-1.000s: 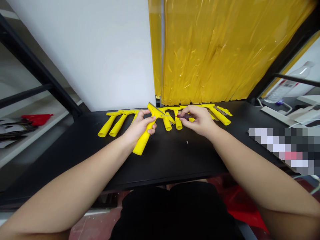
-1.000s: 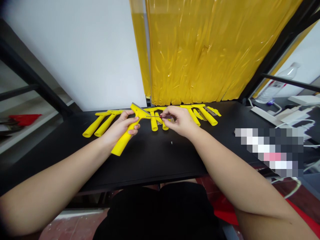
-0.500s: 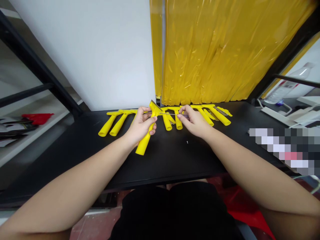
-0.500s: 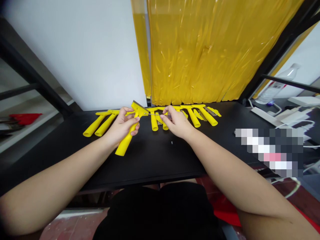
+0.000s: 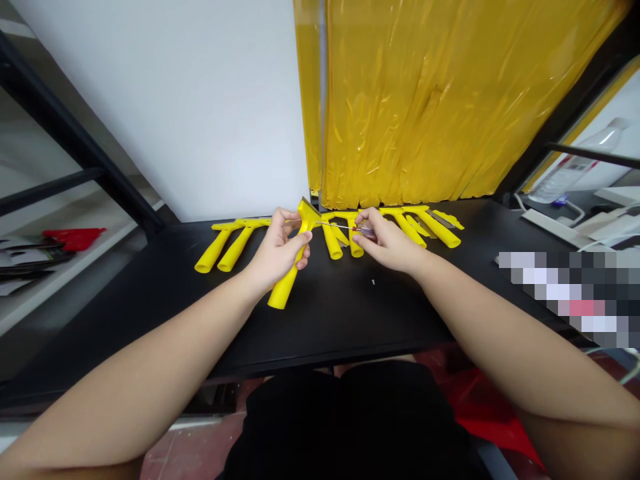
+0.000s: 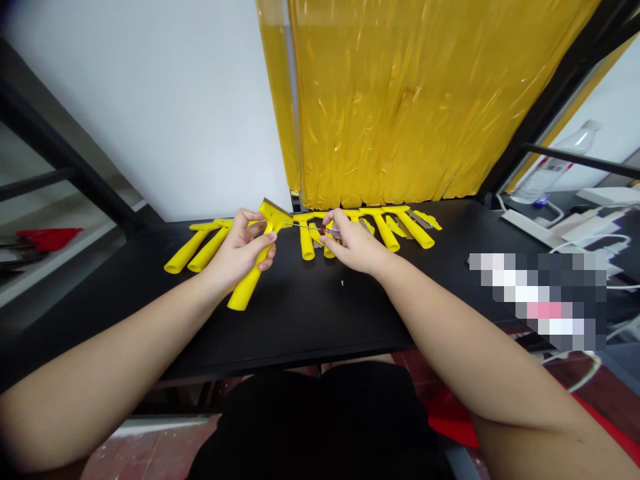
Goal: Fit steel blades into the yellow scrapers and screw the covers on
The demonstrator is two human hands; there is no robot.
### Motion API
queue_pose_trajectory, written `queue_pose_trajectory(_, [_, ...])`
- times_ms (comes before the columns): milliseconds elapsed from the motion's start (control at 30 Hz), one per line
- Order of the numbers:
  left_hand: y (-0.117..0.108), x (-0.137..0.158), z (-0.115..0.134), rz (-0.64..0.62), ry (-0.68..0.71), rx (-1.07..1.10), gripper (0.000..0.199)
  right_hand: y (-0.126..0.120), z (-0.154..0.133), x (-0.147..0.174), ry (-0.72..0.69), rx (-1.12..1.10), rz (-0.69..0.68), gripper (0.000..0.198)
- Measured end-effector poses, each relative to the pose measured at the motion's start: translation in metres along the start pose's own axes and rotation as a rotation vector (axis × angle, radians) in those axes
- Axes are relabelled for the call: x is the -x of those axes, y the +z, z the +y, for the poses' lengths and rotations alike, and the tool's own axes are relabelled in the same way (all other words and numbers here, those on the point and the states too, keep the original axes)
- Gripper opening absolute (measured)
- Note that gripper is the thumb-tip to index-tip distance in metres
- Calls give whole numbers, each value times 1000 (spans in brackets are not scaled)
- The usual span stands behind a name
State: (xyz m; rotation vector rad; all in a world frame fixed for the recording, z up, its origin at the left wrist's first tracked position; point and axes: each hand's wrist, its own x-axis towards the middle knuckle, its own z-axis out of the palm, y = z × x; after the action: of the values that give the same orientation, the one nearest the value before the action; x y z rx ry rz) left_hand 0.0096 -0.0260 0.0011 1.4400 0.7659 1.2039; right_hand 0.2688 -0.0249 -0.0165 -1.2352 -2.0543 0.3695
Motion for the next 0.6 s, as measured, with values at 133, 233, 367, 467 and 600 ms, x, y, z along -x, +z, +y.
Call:
queue_pose_trajectory(133, [1,1,-1,-3,-4,3,42,2,3,-3,-10,26,106,21])
queue_pose_trajectory(233, [3,2,-3,-21,-5,-3,41,3,6,-7,63,19,108,44])
queue_pose_trajectory(367, [3,1,-3,-12,-17,-5,39,2,5,-3,59,-17,32,29])
queue_pose_trajectory(467, [2,-1,-2,9,-24,7,38,2,3,-1,-4,6,3,21])
queue_pose_trajectory(600, [3,1,-2,-3,-14,8,39,4,8,-6,11,35,83,30])
